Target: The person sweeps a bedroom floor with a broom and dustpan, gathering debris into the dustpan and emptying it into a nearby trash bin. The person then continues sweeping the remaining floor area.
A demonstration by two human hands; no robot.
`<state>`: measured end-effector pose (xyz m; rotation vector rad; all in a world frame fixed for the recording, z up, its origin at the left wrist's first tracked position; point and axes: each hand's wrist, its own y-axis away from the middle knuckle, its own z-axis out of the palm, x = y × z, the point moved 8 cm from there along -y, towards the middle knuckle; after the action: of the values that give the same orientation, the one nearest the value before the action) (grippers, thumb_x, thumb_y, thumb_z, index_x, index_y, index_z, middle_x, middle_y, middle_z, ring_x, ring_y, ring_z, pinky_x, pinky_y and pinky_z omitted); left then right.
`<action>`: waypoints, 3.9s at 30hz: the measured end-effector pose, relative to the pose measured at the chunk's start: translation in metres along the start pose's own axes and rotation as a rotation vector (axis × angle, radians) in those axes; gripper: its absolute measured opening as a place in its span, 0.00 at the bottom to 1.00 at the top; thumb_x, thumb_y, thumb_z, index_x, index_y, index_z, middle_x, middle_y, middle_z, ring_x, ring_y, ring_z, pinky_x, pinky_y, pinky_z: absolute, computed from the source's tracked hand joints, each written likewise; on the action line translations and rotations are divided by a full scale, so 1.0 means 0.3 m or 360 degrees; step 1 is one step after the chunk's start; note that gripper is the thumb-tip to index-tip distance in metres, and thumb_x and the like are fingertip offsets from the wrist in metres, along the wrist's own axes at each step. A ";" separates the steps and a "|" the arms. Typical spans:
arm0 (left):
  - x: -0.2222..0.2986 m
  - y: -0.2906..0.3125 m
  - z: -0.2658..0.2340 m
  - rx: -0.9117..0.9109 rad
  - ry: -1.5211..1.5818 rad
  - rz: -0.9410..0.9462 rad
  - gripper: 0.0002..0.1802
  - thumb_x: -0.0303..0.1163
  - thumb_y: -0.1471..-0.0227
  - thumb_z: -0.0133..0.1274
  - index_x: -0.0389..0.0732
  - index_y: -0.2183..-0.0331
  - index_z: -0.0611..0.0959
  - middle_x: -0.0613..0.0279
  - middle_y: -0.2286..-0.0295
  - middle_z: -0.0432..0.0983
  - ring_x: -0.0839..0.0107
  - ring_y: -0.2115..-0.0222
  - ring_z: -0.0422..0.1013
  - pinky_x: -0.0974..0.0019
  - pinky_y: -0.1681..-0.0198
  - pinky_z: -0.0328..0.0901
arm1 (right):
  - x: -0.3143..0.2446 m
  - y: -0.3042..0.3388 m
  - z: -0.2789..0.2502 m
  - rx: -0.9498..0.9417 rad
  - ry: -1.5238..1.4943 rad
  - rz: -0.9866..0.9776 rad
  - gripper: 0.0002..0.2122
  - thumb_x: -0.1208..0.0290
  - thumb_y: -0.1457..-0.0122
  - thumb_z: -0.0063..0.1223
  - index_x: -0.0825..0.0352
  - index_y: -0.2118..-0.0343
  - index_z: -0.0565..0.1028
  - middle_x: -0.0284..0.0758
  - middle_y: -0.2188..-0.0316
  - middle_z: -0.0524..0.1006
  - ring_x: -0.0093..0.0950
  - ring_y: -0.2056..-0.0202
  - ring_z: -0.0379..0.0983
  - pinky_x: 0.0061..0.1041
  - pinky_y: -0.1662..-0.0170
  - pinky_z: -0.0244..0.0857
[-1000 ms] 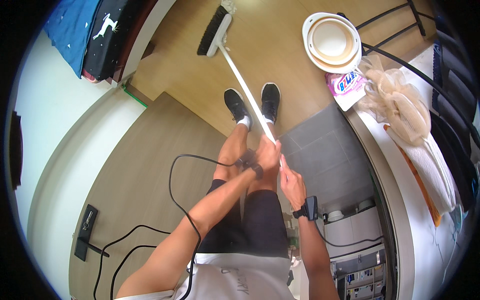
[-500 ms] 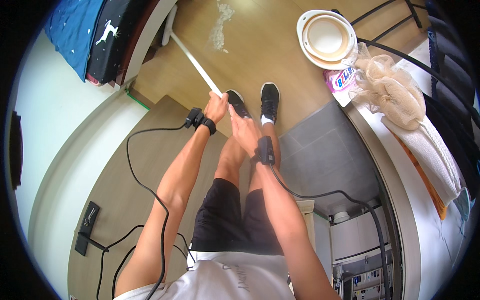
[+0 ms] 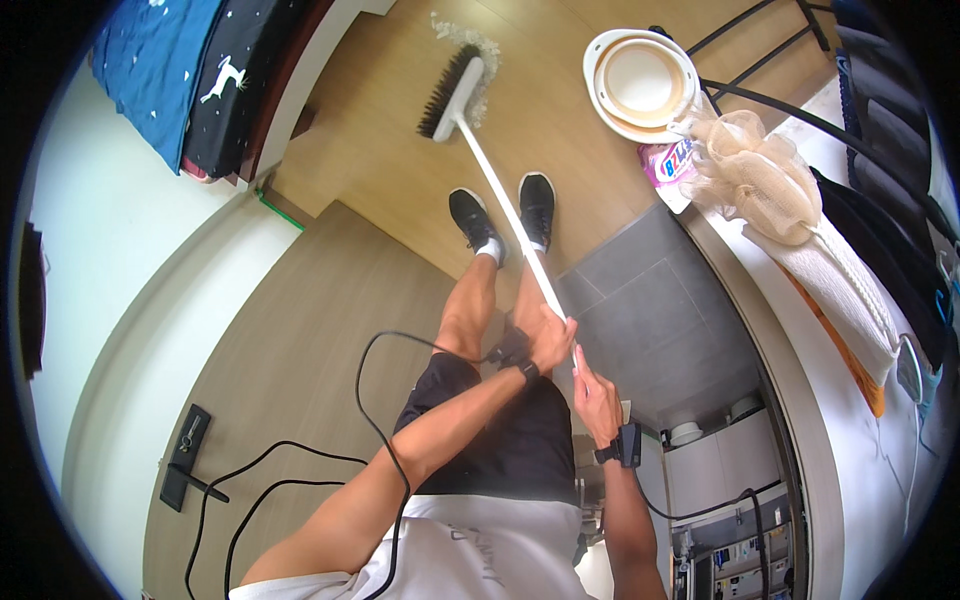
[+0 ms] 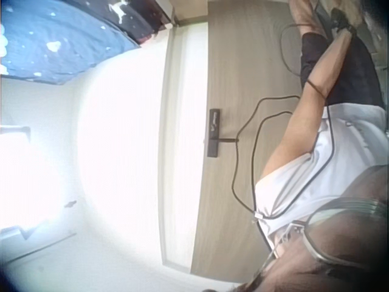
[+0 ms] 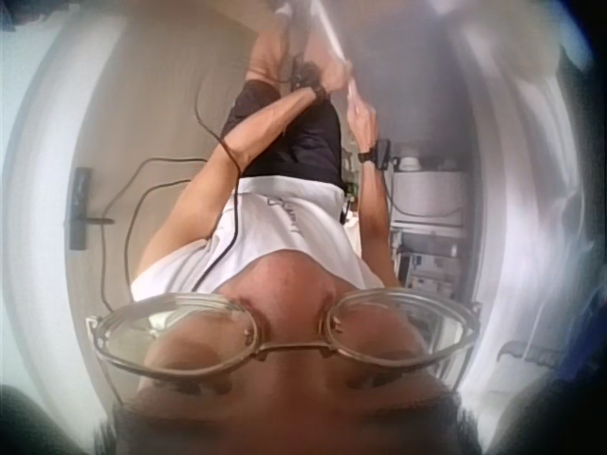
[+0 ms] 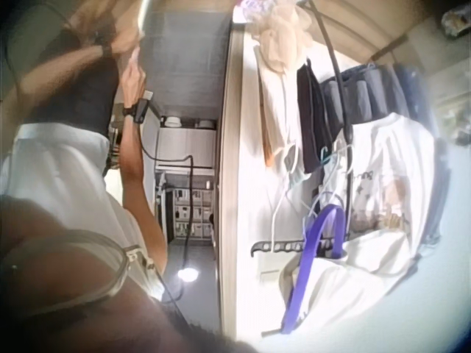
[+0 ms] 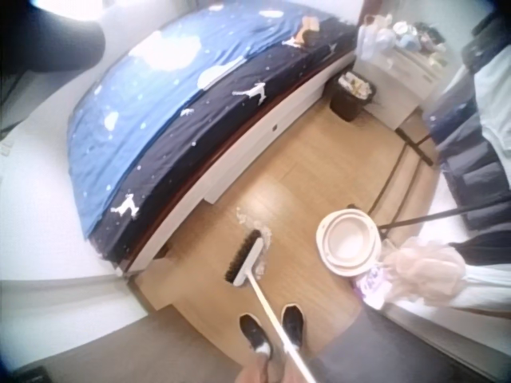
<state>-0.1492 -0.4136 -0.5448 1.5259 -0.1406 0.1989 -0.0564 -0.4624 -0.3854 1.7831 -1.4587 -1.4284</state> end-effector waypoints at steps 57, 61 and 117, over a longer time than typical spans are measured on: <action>0.369 0.137 -0.386 0.0736 -0.0558 0.0404 0.24 0.43 0.50 0.54 0.36 0.57 0.72 0.44 0.77 0.79 0.40 0.74 0.76 0.44 0.67 0.70 | -0.257 -0.029 -0.056 0.0373 -0.0322 0.0218 0.20 0.68 0.32 0.44 0.64 0.39 0.68 0.58 0.71 0.74 0.56 0.66 0.73 0.40 0.69 0.67; 0.506 0.133 -0.557 0.0543 -0.0661 0.0443 0.25 0.46 0.43 0.48 0.33 0.57 0.71 0.40 0.72 0.80 0.39 0.69 0.76 0.44 0.63 0.70 | -0.413 -0.120 -0.121 0.0477 -0.0398 0.0058 0.19 0.68 0.33 0.45 0.64 0.40 0.69 0.59 0.71 0.73 0.56 0.66 0.72 0.41 0.72 0.65; 1.626 -0.072 -1.240 -0.0776 -0.2353 0.1437 0.26 0.51 0.40 0.46 0.34 0.61 0.79 0.48 0.74 0.80 0.53 0.73 0.79 0.54 0.75 0.72 | -1.261 -0.755 -0.581 0.0882 -0.1266 0.0955 0.20 0.62 0.30 0.43 0.59 0.37 0.66 0.52 0.74 0.75 0.47 0.74 0.71 0.34 0.70 0.65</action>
<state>0.3191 -0.0228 -0.4766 0.7432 -1.8980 -0.2875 0.2326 -0.0894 -0.3390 0.8188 -2.7111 -1.5375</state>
